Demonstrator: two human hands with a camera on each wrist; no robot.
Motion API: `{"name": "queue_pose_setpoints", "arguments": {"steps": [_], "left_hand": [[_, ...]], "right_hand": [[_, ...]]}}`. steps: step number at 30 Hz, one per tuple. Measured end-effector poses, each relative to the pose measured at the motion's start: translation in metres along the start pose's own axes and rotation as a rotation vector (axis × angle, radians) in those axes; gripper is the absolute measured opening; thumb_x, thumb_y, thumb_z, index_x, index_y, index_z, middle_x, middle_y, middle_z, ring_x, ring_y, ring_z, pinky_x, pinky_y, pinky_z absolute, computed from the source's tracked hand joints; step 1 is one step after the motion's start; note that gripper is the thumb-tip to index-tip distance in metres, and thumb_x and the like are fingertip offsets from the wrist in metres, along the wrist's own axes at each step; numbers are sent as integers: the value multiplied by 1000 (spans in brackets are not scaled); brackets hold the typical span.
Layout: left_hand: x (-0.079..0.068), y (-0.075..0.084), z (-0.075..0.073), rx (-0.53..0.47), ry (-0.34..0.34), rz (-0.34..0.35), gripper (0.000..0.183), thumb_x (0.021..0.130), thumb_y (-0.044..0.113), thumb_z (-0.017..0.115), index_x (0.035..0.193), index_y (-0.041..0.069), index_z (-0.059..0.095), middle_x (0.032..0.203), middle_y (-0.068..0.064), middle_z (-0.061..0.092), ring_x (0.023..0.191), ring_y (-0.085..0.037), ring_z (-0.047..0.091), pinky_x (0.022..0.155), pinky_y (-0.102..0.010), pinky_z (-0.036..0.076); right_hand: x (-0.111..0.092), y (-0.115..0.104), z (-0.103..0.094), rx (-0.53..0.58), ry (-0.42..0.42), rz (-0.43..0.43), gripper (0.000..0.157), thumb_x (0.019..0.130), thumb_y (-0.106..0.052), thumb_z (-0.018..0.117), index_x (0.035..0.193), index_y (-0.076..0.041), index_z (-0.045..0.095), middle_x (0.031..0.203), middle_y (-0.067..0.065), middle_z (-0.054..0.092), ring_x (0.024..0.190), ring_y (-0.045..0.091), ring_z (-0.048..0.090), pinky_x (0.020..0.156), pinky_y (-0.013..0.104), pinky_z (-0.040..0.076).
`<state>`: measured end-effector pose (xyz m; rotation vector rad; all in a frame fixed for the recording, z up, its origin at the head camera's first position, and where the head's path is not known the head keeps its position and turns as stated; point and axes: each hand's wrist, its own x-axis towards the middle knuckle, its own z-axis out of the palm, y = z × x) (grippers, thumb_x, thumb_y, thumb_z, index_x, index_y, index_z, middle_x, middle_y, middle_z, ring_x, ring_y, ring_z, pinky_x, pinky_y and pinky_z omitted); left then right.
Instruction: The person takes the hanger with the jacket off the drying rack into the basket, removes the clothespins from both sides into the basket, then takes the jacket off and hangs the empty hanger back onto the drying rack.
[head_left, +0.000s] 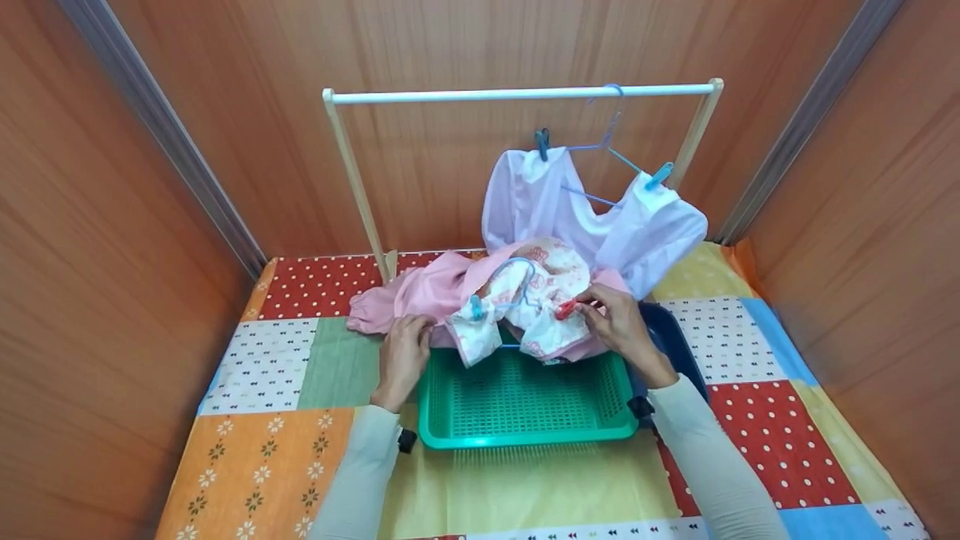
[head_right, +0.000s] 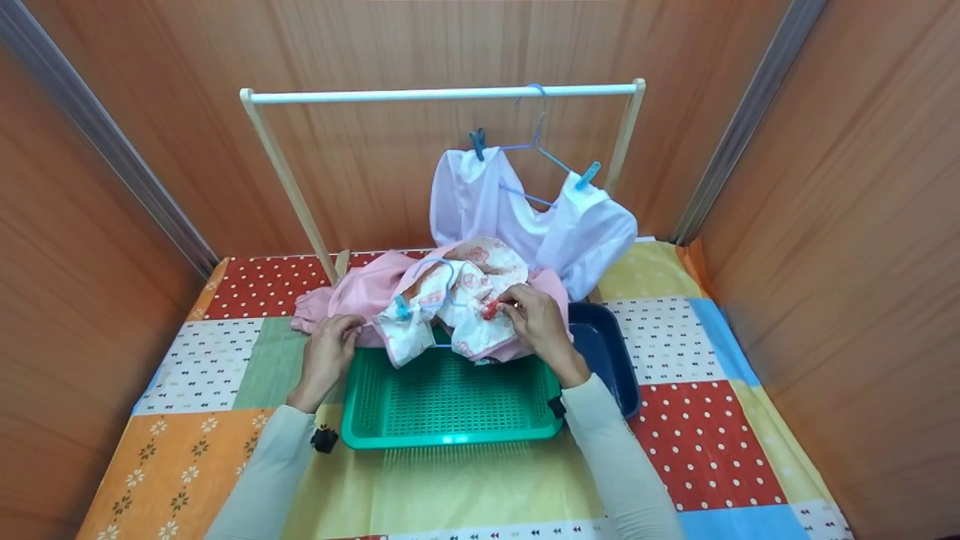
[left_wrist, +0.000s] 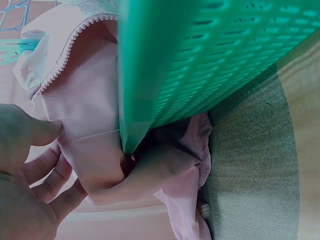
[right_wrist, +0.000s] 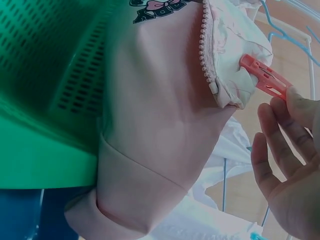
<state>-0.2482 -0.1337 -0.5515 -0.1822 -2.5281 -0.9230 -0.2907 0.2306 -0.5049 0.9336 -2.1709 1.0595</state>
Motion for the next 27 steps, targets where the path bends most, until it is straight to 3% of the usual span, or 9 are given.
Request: {"name": "queue_pose_setpoints", "arguments": {"steps": [8, 16, 22, 27], "left_hand": [[-1, -1, -1, 0, 5, 5, 14, 94, -1, 70, 105, 5, 77, 106, -11, 73, 101, -33, 66, 86, -52, 54], [0, -2, -1, 1, 21, 12, 13, 94, 0, 71, 104, 5, 77, 103, -11, 74, 98, -33, 66, 84, -52, 54], [0, -2, -1, 12, 22, 9, 12, 94, 1, 71, 103, 5, 77, 104, -11, 74, 98, -33, 66, 82, -53, 54], [0, -1, -2, 9, 19, -5, 13, 95, 2, 70, 105, 6, 77, 105, -11, 74, 100, -33, 66, 84, -53, 54]], "right_hand": [[-1, -6, -9, -20, 31, 2, 3, 90, 1, 75, 90, 1, 71, 85, 9, 73, 77, 26, 69, 66, 36, 52], [-1, -10, -23, -103, 50, 43, 17, 86, 8, 75, 101, 1, 72, 92, 13, 73, 80, 29, 70, 64, 44, 55], [-6, -11, -32, -137, 49, 132, 21, 91, -5, 76, 110, 2, 72, 98, 16, 72, 82, 30, 70, 68, 46, 58], [-10, -10, -39, -105, 82, 199, 28, 88, -6, 78, 113, 5, 72, 99, 18, 75, 86, 33, 74, 70, 48, 60]]}}
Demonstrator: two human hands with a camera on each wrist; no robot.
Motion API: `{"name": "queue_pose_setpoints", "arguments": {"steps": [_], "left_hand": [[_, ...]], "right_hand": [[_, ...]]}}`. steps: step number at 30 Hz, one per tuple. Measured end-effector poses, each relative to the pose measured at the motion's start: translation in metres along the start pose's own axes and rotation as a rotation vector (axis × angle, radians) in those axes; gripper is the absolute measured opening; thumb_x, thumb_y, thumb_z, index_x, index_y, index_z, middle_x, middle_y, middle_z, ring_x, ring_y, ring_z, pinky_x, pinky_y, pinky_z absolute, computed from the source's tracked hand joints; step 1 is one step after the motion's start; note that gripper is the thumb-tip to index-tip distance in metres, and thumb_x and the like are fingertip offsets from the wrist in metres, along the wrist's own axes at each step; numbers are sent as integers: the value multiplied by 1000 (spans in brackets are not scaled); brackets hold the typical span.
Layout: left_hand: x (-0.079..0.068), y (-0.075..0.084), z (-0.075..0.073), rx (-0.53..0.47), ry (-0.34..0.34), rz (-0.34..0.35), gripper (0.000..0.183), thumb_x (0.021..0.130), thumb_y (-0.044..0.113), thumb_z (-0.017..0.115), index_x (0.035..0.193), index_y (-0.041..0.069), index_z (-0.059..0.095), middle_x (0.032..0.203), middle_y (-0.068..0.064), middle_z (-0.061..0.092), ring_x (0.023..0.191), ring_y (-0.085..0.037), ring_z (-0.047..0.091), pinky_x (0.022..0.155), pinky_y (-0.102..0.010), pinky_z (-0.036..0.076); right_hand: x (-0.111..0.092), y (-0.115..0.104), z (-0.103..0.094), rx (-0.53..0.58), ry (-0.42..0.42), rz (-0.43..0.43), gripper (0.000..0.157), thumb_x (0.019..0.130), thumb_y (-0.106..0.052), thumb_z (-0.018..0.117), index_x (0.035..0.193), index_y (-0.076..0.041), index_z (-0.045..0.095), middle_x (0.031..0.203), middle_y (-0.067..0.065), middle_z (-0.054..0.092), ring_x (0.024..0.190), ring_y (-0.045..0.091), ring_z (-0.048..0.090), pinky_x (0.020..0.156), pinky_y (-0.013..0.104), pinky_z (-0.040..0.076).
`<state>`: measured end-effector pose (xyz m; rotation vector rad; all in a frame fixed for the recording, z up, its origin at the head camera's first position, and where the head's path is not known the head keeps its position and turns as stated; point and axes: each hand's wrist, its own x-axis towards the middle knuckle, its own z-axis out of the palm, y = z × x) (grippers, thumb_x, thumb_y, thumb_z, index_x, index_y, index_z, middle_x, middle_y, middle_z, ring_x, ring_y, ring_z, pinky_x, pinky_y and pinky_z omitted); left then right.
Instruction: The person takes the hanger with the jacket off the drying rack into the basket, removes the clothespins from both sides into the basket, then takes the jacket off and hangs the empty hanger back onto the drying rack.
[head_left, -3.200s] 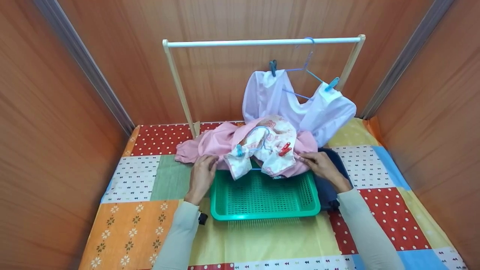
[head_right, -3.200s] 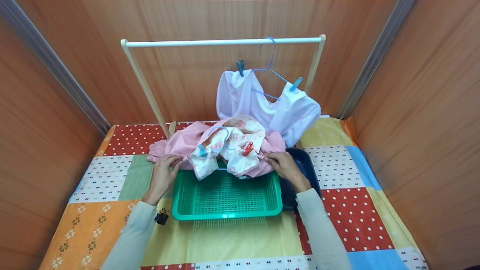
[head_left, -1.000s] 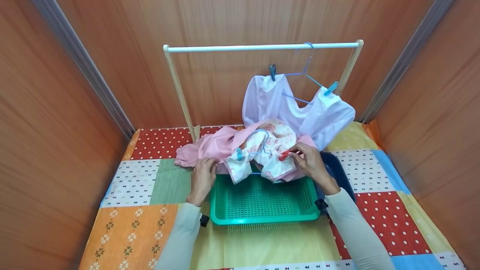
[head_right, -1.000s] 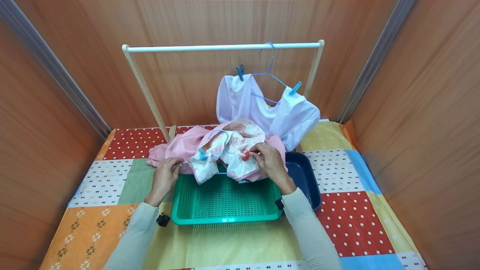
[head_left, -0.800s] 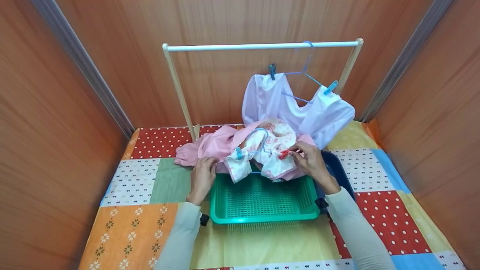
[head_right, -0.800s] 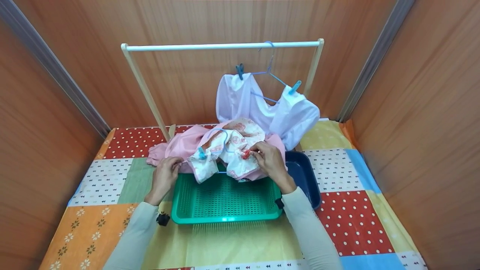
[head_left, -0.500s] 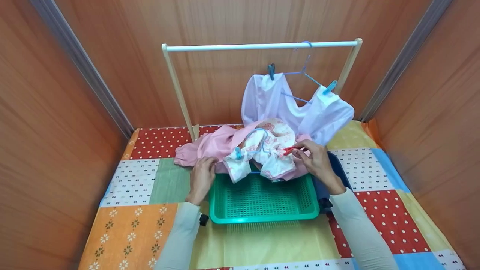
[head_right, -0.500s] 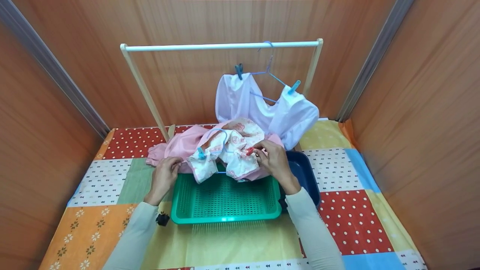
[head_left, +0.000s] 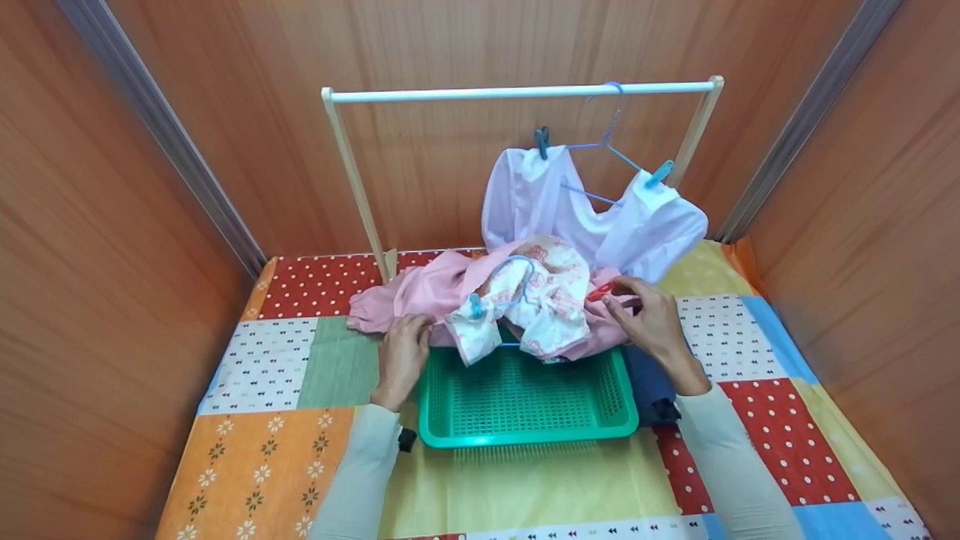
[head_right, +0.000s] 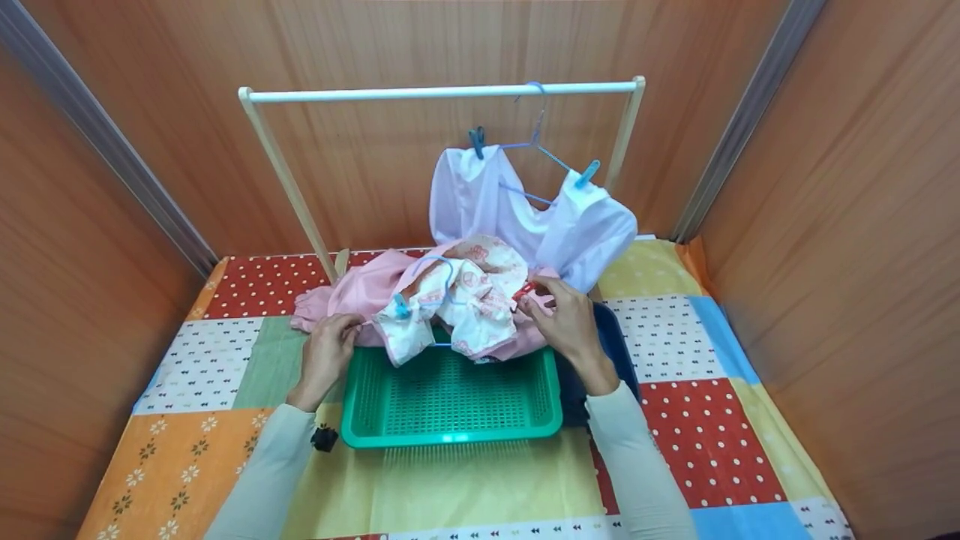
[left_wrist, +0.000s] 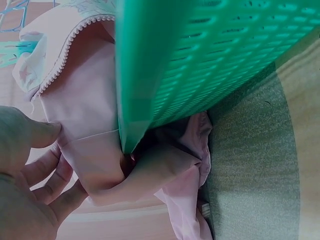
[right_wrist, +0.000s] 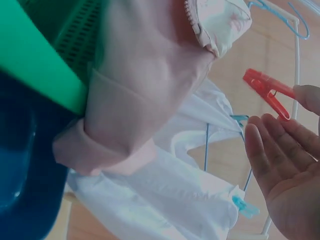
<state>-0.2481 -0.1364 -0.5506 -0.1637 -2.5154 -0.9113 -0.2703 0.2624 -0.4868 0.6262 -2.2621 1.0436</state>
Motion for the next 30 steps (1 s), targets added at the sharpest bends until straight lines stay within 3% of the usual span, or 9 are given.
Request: {"name": "queue_pose_setpoints", "arguments": {"steps": [6, 9, 11, 16, 18, 26, 28, 30], "left_hand": [[1, -1, 0, 5, 10, 3, 13, 95, 2, 70, 105, 6, 77, 106, -11, 74, 101, -33, 66, 85, -54, 54], [2, -1, 1, 9, 4, 7, 13, 95, 2, 70, 105, 6, 77, 105, -11, 74, 101, -34, 66, 84, -54, 54], [2, -1, 2, 13, -1, 10, 13, 95, 2, 70, 105, 6, 77, 106, -11, 74, 101, -34, 66, 84, -54, 54], [0, -1, 2, 10, -15, -4, 14, 96, 3, 70, 107, 7, 77, 107, -11, 74, 103, -33, 66, 86, -53, 54], [0, -1, 1, 5, -17, -13, 14, 96, 3, 69, 107, 7, 77, 108, -11, 74, 103, -33, 66, 86, -53, 54], [-2, 0, 2, 9, -39, -31, 13, 96, 3, 69, 106, 7, 77, 106, -11, 73, 102, -34, 65, 83, -54, 54], [-2, 1, 2, 8, -36, -32, 13, 96, 3, 69, 106, 7, 77, 107, -11, 73, 102, -34, 65, 84, -54, 54], [-1, 1, 1, 7, -32, -32, 13, 96, 3, 69, 106, 7, 77, 107, -11, 73, 103, -34, 65, 85, -54, 54]], "right_hand": [[-5, 6, -7, 47, 36, 31, 32, 88, -2, 77, 118, 4, 71, 103, 18, 76, 90, 34, 75, 73, 38, 60], [-10, 9, -10, 45, 61, 44, 32, 86, -1, 77, 117, 4, 72, 101, 18, 76, 88, 35, 75, 73, 25, 59], [-13, 12, -12, 33, 69, 58, 32, 86, -1, 77, 116, 4, 72, 101, 17, 75, 87, 35, 74, 72, 26, 60], [-21, 18, -18, 4, 74, 107, 31, 86, -3, 78, 115, 4, 72, 102, 18, 73, 89, 35, 73, 71, 13, 55], [-26, 22, -21, -8, 76, 129, 31, 86, -4, 79, 115, 4, 72, 102, 19, 73, 89, 35, 73, 72, 4, 48], [-56, 43, -29, -109, 44, 225, 33, 87, -4, 79, 119, 4, 71, 99, 20, 72, 86, 36, 72, 72, -1, 42], [-62, 47, -31, -131, 19, 252, 32, 89, -4, 78, 119, 5, 71, 100, 20, 72, 86, 36, 72, 72, 4, 47], [-67, 51, -32, -158, -19, 279, 31, 90, -5, 77, 118, 5, 70, 100, 20, 71, 87, 36, 72, 74, 16, 55]]}}
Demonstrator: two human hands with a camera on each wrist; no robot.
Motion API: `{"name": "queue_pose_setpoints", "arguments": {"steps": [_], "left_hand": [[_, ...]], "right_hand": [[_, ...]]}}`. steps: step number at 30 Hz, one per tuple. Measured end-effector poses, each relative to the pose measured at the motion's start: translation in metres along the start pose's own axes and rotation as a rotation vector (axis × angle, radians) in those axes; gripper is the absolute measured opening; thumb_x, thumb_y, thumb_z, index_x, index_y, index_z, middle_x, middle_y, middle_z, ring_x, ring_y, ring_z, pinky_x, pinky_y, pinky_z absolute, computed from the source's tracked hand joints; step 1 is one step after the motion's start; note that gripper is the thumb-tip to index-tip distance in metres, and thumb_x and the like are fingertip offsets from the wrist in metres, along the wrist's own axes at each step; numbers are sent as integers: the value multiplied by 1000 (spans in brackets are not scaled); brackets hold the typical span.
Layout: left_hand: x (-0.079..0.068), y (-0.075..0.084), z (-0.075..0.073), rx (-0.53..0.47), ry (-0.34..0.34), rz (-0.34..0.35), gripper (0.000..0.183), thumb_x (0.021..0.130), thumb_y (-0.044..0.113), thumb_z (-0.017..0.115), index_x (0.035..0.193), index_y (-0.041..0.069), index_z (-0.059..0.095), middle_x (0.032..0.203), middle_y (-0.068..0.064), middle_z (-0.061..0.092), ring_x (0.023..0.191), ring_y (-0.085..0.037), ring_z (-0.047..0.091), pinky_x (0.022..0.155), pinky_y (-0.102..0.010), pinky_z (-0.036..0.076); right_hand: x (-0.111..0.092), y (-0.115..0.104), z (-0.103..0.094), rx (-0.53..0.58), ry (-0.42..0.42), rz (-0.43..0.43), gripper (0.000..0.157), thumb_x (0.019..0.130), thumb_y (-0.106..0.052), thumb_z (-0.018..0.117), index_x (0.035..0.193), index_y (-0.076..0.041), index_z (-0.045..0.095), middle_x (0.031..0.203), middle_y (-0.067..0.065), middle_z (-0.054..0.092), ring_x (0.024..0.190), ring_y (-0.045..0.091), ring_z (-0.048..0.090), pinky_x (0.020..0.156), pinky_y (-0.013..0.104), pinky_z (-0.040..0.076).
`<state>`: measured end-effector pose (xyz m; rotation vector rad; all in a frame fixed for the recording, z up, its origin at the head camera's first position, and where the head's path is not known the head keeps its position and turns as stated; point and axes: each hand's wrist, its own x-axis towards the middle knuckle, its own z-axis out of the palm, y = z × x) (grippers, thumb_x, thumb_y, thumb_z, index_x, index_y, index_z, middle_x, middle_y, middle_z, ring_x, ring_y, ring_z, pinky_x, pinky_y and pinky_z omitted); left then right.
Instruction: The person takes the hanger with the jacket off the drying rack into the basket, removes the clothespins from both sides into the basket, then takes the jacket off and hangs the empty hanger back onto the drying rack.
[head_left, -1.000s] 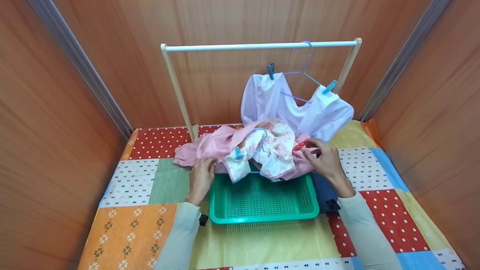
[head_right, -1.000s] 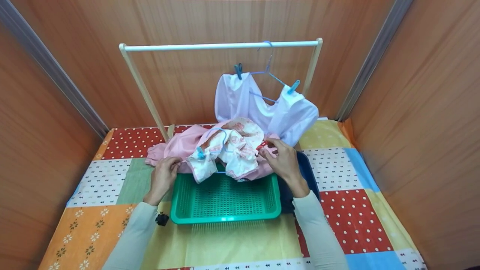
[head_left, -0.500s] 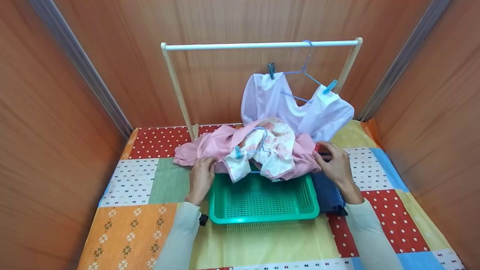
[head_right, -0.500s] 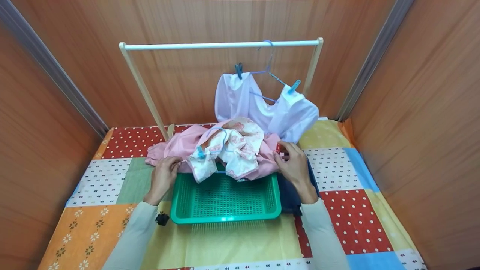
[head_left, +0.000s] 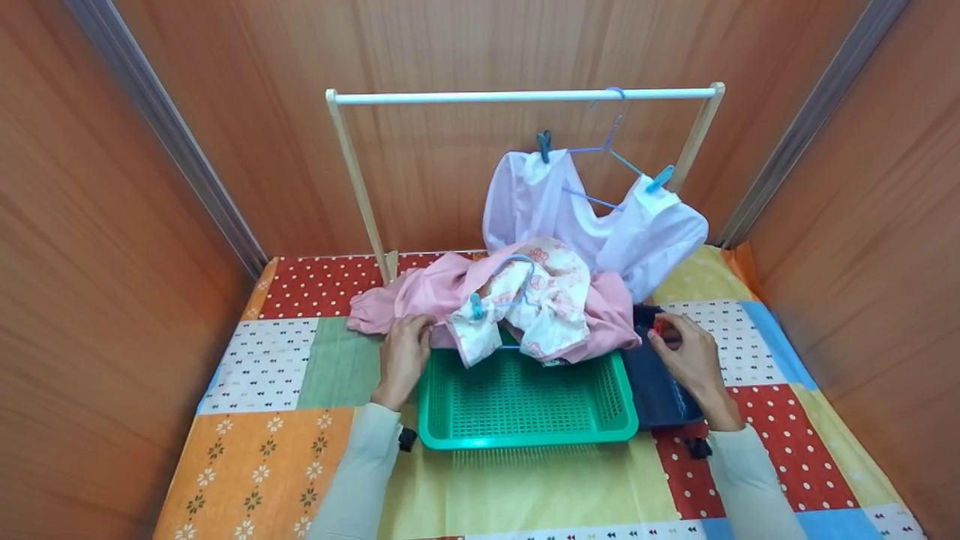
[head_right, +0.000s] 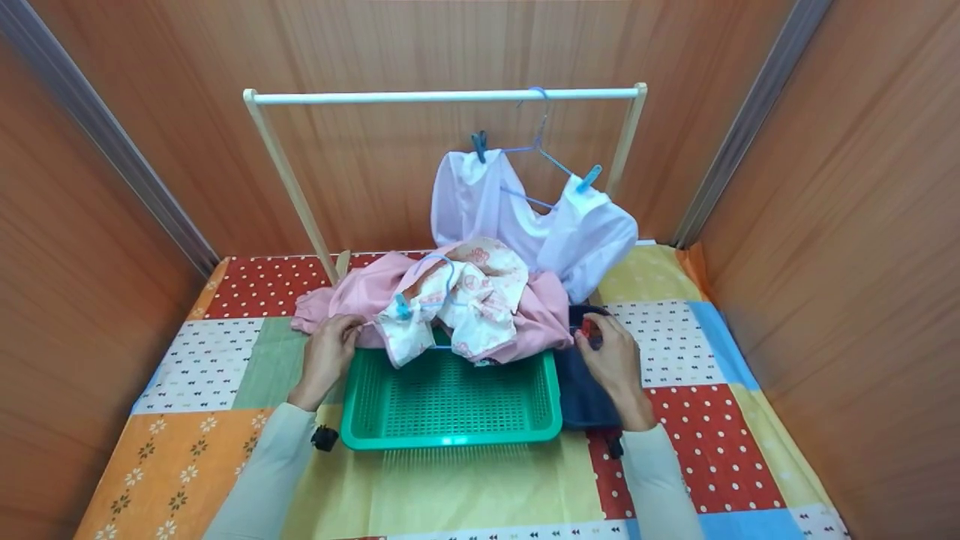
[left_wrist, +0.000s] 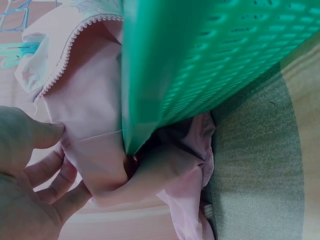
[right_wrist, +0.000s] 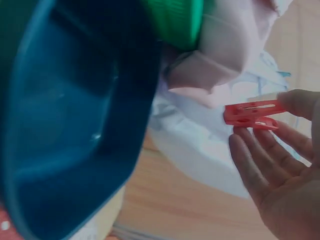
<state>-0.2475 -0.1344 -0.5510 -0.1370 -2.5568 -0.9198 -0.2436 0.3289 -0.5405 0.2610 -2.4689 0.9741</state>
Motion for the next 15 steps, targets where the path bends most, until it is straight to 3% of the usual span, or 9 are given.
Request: {"name": "queue_pose_setpoints", "arguments": {"steps": [2, 5, 9, 15], "left_hand": [[0, 0, -1, 1, 2, 1, 14, 96, 2, 69, 106, 7, 77, 108, -11, 73, 102, -34, 65, 86, -54, 54], [1, 1, -1, 1, 6, 11, 14, 96, 2, 69, 106, 6, 77, 107, -12, 73, 101, -34, 65, 86, -53, 54], [2, 2, -1, -8, 20, 28, 12, 95, 1, 70, 104, 5, 77, 104, -13, 73, 99, -35, 65, 85, -53, 54], [2, 1, -1, 0, 15, 27, 10, 93, -2, 70, 98, 4, 77, 100, -12, 73, 96, -34, 65, 82, -52, 54]], "right_hand": [[-4, 5, 0, -41, -52, 27, 30, 90, -6, 76, 117, 6, 70, 101, 21, 71, 88, 37, 71, 77, 33, 60], [-8, 12, 1, -86, -144, 69, 30, 91, -6, 74, 118, 7, 68, 102, 23, 71, 91, 39, 70, 82, 54, 57], [-11, 20, 1, -115, -262, 111, 31, 92, -6, 73, 119, 8, 67, 102, 24, 70, 92, 39, 68, 85, 57, 54], [-15, 30, 5, -132, -402, 183, 31, 94, -10, 71, 120, 6, 67, 100, 20, 71, 87, 31, 67, 80, 51, 55]]}}
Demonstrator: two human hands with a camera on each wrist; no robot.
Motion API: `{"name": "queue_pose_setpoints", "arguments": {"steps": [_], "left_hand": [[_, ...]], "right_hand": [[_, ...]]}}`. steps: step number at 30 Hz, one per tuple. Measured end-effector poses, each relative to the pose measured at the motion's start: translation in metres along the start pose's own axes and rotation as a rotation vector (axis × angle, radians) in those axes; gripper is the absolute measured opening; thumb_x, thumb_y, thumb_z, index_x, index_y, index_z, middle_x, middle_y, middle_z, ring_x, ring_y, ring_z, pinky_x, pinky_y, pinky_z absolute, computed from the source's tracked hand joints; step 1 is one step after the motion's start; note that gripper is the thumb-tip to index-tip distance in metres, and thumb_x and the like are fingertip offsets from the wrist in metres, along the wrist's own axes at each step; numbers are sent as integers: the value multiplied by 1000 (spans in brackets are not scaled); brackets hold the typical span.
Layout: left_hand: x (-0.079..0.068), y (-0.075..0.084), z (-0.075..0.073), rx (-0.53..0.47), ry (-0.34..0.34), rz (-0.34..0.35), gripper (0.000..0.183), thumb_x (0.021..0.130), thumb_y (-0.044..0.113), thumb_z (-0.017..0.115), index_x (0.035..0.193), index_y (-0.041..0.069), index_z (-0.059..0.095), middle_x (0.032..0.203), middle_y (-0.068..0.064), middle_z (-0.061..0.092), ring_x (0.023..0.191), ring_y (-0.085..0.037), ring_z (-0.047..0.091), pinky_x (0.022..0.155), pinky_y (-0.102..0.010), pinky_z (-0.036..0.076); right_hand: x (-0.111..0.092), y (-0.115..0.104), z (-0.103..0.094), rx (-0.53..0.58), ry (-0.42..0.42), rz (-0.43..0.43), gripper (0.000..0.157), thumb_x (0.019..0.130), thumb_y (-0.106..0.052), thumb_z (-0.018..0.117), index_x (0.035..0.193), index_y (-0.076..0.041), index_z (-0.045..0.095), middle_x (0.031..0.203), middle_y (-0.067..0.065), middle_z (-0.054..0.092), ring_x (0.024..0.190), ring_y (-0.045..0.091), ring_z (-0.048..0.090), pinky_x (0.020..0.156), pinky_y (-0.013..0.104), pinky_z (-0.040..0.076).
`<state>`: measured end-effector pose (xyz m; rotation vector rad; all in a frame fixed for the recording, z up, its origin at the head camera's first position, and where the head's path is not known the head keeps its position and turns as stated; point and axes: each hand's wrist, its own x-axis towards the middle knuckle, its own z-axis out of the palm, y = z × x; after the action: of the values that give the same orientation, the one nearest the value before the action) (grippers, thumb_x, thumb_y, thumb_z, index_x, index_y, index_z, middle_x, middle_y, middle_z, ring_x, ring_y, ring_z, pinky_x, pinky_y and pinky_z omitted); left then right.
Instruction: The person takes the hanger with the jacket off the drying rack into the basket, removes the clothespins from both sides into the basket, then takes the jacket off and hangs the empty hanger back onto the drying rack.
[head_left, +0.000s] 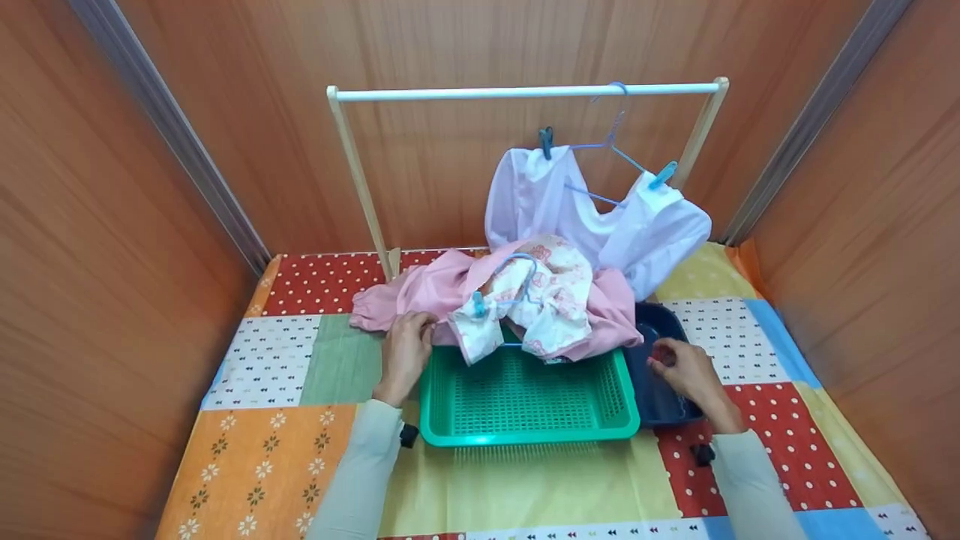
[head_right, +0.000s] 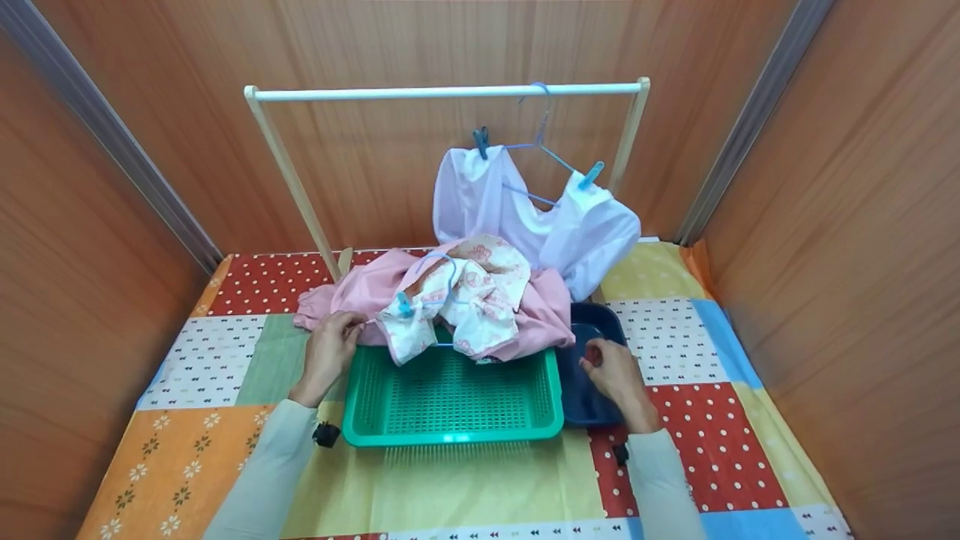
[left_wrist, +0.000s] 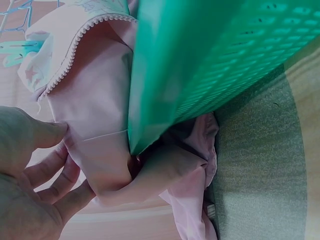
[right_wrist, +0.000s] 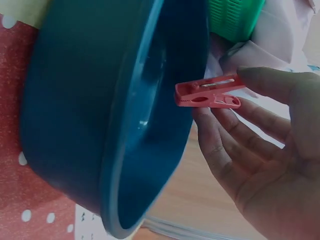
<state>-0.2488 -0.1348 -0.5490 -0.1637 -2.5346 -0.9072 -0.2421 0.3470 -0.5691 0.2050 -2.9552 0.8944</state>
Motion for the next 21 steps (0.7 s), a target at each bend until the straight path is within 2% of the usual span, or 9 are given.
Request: {"name": "queue_pose_setpoints", "arguments": {"steps": [4, 12, 17, 21], "left_hand": [[0, 0, 0, 2, -10, -12, 10, 93, -2, 71, 98, 5, 77, 99, -12, 73, 96, -34, 65, 82, -52, 55], [1, 0, 1, -16, -28, -21, 10, 95, 1, 70, 101, 5, 77, 102, -13, 72, 97, -34, 65, 84, -52, 55], [2, 1, 0, -10, -27, -22, 9, 95, 1, 70, 100, 6, 77, 101, -12, 72, 98, -33, 65, 83, -52, 55], [0, 1, -1, -8, -22, -21, 9, 95, 1, 70, 100, 6, 77, 101, -12, 72, 98, -33, 65, 83, -52, 54]], "right_hand": [[1, 2, 1, 19, -65, 37, 32, 96, -12, 70, 123, 6, 65, 103, 19, 70, 87, 29, 65, 80, 48, 56], [2, 4, 4, 39, -102, 76, 36, 97, -12, 69, 127, 7, 63, 106, 20, 69, 91, 29, 66, 82, 48, 56], [3, 2, 2, 37, -91, 74, 42, 96, -9, 68, 133, 8, 58, 115, 26, 67, 100, 37, 67, 89, 55, 54], [2, -3, -3, 29, -45, 51, 40, 96, -7, 68, 132, 8, 59, 114, 27, 67, 100, 39, 66, 90, 57, 53]]}}
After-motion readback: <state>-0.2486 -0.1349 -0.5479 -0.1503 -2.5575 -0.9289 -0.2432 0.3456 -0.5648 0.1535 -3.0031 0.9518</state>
